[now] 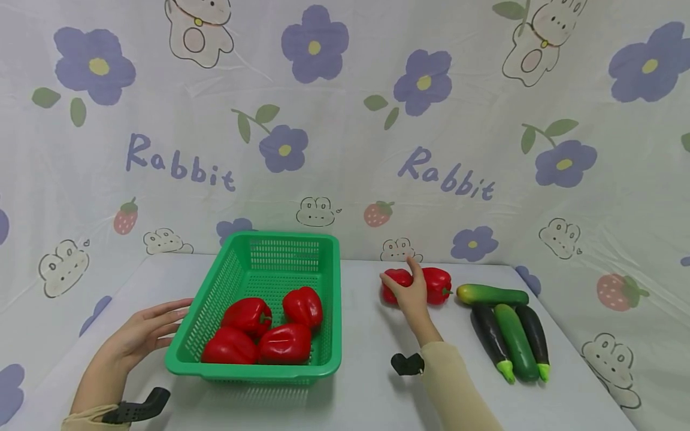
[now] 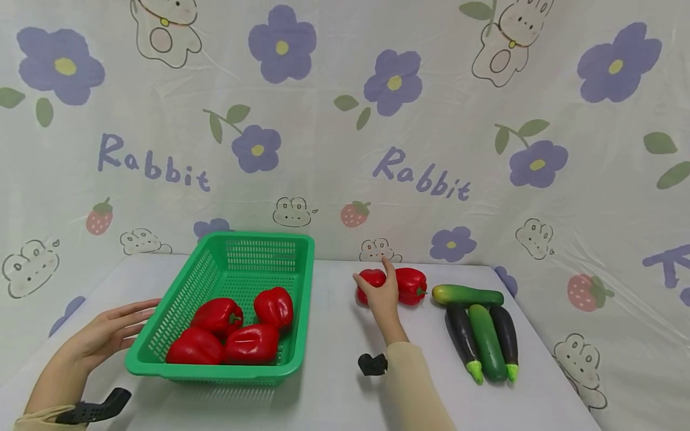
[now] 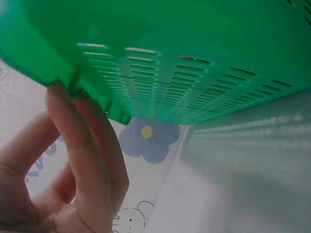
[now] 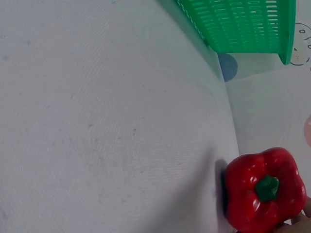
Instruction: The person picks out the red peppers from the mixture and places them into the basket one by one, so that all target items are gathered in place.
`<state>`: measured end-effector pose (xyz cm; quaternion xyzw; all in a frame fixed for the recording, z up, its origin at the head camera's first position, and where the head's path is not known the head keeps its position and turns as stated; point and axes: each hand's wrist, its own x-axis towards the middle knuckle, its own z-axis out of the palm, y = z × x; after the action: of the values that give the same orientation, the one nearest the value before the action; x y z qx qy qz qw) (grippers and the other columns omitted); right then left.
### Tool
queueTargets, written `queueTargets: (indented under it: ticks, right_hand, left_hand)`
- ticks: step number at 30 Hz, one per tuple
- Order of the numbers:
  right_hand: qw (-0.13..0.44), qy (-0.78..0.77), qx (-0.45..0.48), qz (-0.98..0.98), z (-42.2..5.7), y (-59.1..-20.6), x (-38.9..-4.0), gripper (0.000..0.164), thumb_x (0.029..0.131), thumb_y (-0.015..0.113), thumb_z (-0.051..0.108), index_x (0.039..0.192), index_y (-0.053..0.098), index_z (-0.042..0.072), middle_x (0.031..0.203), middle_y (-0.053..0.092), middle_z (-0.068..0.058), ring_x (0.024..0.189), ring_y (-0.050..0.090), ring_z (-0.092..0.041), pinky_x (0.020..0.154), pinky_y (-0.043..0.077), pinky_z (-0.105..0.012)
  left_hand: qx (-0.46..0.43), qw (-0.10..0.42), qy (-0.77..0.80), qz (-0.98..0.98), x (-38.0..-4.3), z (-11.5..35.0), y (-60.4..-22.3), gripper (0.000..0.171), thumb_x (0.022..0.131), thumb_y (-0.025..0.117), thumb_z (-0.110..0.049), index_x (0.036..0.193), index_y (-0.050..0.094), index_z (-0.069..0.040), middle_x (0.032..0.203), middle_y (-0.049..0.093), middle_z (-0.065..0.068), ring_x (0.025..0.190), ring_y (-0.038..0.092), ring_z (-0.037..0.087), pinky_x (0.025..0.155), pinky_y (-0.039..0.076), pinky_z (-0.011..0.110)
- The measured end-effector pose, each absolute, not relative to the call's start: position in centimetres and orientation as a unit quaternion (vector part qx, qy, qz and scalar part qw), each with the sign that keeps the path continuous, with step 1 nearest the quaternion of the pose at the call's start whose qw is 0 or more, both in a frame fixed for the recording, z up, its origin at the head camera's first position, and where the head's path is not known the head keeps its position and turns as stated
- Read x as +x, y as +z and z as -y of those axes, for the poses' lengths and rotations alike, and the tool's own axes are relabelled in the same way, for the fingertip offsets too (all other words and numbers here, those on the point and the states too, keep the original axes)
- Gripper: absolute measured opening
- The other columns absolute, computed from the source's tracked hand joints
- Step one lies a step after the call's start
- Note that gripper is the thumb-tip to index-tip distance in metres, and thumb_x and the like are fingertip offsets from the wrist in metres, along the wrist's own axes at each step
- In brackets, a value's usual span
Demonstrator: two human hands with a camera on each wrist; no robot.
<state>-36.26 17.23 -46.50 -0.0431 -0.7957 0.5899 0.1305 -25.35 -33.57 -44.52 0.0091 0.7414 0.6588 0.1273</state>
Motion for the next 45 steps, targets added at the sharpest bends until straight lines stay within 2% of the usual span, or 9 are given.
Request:
queueTargets:
  ticks: [20, 31, 37, 45]
  right_hand:
    - [0.083, 0.595, -0.075, 0.796, -17.8, -47.6, -36.3, 0.084, 0.086, 0.075, 0.022, 0.153, 0.026, 0.011, 0.157, 0.029, -0.015, 0.144, 0.027, -0.036, 0.109, 0.039, -0.054]
    - [0.086, 0.574, -0.07, 0.811, -17.5, -48.0, -36.5, 0.082, 0.086, 0.074, 0.023, 0.152, 0.027, 0.01, 0.155, 0.032, -0.018, 0.142, 0.03, -0.038, 0.11, 0.039, -0.054]
    - [0.089, 0.598, -0.073, 0.794, -17.6, -48.5, -36.3, 0.081, 0.087, 0.073, 0.019, 0.153, 0.025, 0.012, 0.154, 0.031, -0.018, 0.142, 0.029, -0.037, 0.112, 0.036, -0.054]
    - [0.077, 0.583, -0.09, 0.804, -17.9, -49.1, -36.4, 0.083, 0.09, 0.069, 0.022, 0.153, 0.02, -0.001, 0.157, 0.029, -0.023, 0.145, 0.029, -0.039, 0.117, 0.03, -0.051]
  left_hand:
    - [0.007, 0.131, 0.655, -0.744, -25.4, 33.5, -44.5, 0.034, 0.1, 0.054, -0.031, 0.134, 0.058, -0.028, 0.109, 0.064, -0.027, 0.103, 0.064, -0.002, 0.089, 0.054, 0.032]
    - [0.001, 0.125, 0.659, -0.741, -25.3, 33.5, -44.6, 0.029, 0.1, 0.055, -0.031, 0.128, 0.061, -0.033, 0.108, 0.065, -0.027, 0.101, 0.064, -0.002, 0.088, 0.054, 0.031]
    - [0.002, 0.125, 0.66, -0.741, -25.3, 33.5, -44.6, 0.031, 0.1, 0.054, -0.03, 0.131, 0.06, -0.031, 0.108, 0.065, -0.027, 0.101, 0.065, -0.001, 0.088, 0.054, 0.031]
    - [-0.003, 0.121, 0.657, -0.745, -25.3, 33.4, -44.7, 0.034, 0.099, 0.056, -0.032, 0.133, 0.059, -0.028, 0.107, 0.065, -0.027, 0.101, 0.065, -0.001, 0.088, 0.054, 0.033]
